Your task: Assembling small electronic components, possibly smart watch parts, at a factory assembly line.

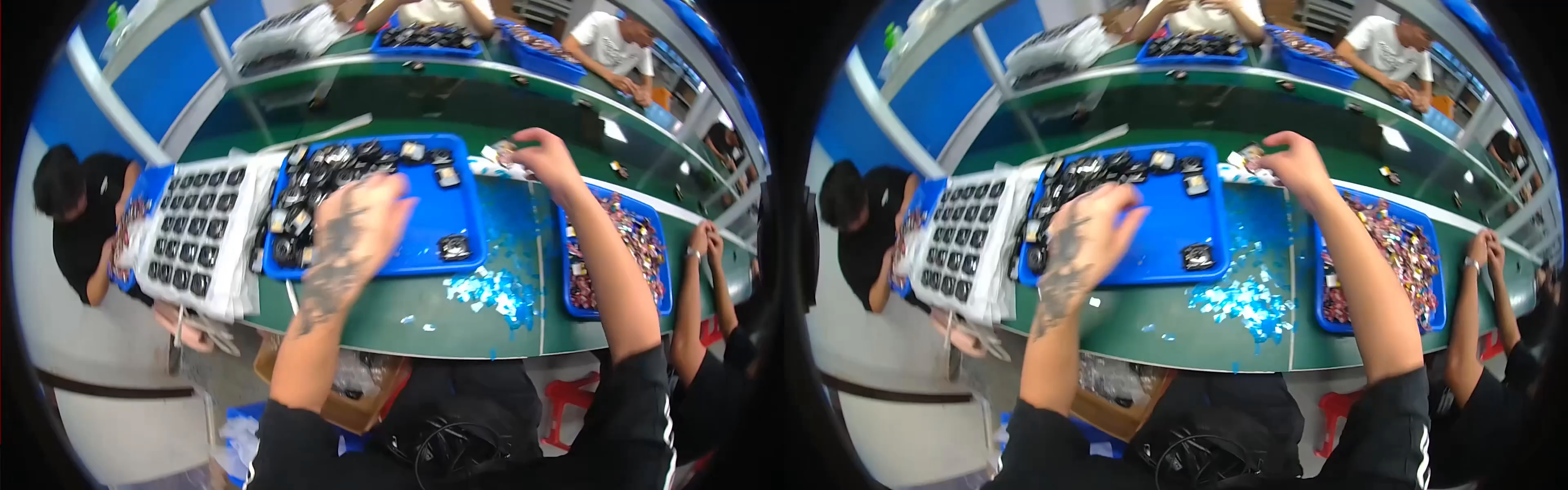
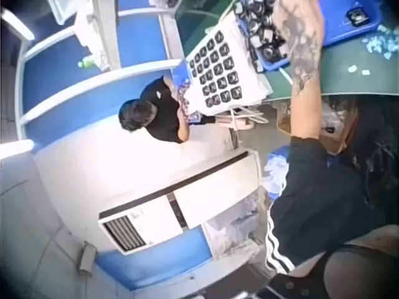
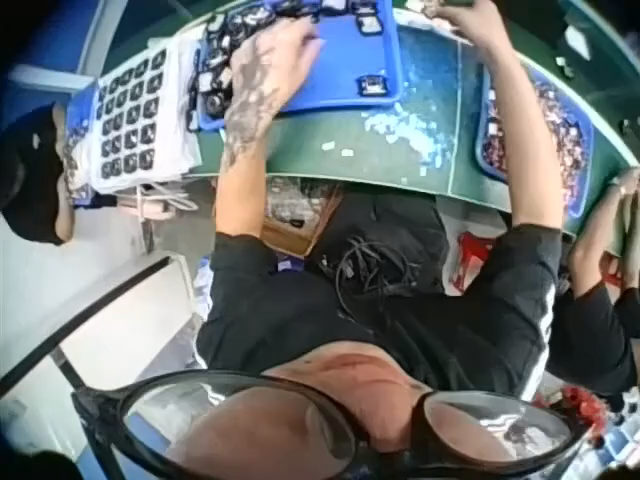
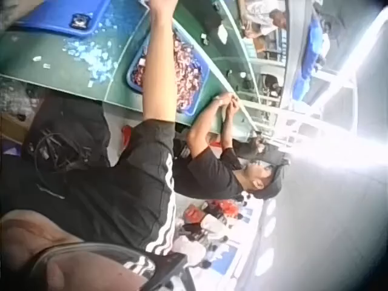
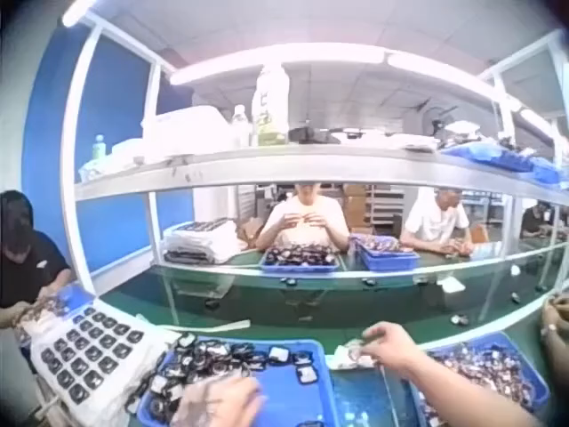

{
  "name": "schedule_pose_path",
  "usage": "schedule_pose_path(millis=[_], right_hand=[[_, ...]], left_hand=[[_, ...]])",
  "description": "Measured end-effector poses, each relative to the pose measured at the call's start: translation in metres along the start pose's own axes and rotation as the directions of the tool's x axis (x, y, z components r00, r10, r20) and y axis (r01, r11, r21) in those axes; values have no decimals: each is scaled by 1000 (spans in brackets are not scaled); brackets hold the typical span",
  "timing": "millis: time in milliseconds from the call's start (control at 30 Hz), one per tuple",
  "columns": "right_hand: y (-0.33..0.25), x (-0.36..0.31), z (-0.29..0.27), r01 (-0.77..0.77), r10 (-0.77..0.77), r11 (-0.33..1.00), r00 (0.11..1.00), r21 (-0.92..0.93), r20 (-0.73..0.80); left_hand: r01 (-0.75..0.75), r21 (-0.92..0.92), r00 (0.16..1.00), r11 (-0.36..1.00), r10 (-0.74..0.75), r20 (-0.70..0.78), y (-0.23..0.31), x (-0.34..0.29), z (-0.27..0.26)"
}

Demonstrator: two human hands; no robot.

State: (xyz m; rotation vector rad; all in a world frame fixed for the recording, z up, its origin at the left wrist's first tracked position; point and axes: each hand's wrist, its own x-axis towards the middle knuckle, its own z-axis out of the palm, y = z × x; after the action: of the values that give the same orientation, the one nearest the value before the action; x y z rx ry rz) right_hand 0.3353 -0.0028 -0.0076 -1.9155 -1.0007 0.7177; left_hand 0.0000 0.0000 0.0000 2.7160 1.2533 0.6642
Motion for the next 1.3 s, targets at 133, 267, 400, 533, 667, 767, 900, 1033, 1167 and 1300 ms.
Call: schedule_pose_path(millis=[133, 267, 400, 533, 667, 767, 900, 1033, 1167, 1300], right_hand=[[26, 64, -24, -14, 17, 999, 993, 33, -114], [56, 84, -22, -85, 43, 971, 982, -225, -185], [49, 70, -40, 39, -179, 902, 941, -430, -288], [-2, 0, -29, 324, -320, 944, 946, -65, 58], [-11, -104, -16, 454, -491, 870, 762, 191, 423], [1, -137, -23, 491, -521, 854, 811, 173, 267], [17, -143, -39, 174, -233, 893, 967, 415, 97], [37, -117, -98, 335, -415, 789, 909, -515, -44], [76, -66, -134, 246, -452, 593, 890, -767, -64], [68, -54, -132, 345, -359, 566, 921, -748, 153]], left_hand=[[-160, 237, 987, 958, 152, 50, -24, 7, 13], [-250, 230, 968, 941, 238, 79, -15, -6, 6], [-211, 130, 964, 969, 185, 189, -15, 0, 9], [65, -456, 990, 888, 1, 143, 33, 18, 4], [172, -721, 932, 671, 126, 339, 82, 37, 21], [214, -899, 914, 382, 247, 322, 99, 44, 49], [394, -915, 898, 92, 175, 404, 119, 44, 59], [470, -871, 883, -141, 80, 463, 119, 45, 68], [498, -846, 867, -189, 112, 485, 124, 48, 74], [533, -833, 846, -148, 105, 523, 113, 38, 77]])
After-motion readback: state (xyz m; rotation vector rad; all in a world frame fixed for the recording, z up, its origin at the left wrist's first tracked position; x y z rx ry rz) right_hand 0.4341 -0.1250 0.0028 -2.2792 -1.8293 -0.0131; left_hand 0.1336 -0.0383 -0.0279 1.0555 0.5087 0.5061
